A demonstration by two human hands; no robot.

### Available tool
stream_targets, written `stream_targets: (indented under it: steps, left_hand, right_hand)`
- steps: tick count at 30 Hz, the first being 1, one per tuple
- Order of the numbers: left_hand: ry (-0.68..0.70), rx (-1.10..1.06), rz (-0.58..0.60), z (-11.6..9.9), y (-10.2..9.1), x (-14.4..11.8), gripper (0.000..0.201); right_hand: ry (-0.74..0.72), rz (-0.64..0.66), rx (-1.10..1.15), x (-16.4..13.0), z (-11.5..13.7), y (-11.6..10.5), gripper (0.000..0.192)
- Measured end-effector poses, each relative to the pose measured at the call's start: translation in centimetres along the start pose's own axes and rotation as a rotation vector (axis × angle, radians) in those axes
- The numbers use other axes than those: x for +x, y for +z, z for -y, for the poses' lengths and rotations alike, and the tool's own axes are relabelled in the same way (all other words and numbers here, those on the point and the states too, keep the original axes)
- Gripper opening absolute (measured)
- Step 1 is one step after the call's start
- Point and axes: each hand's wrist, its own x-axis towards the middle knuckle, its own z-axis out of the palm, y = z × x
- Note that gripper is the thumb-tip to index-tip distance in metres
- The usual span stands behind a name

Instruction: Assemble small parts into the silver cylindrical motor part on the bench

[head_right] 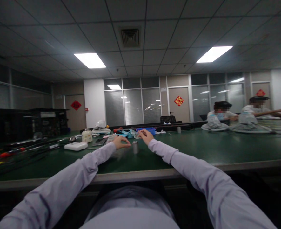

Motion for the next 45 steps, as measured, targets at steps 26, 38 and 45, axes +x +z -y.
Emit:
stream_targets:
  steps: [26,38,45]
  left_hand:
    - [-0.019,0.146,-0.141,-2.6,1.0,0.7,0.026]
    - [-0.176,0.123,-0.548,-3.0,-0.7,0.4,0.031]
    - [-0.213,0.137,-0.563,-2.4,-0.4,0.5,0.03]
  right_hand:
    - [-0.031,0.032,-0.045,0.1,0.0,0.2,0.024]
    - [-0.015,0.137,-0.102,-0.9,0.8,0.4,0.021]
    - [0.001,0.222,-0.09,-1.3,1.2,0.7,0.023]
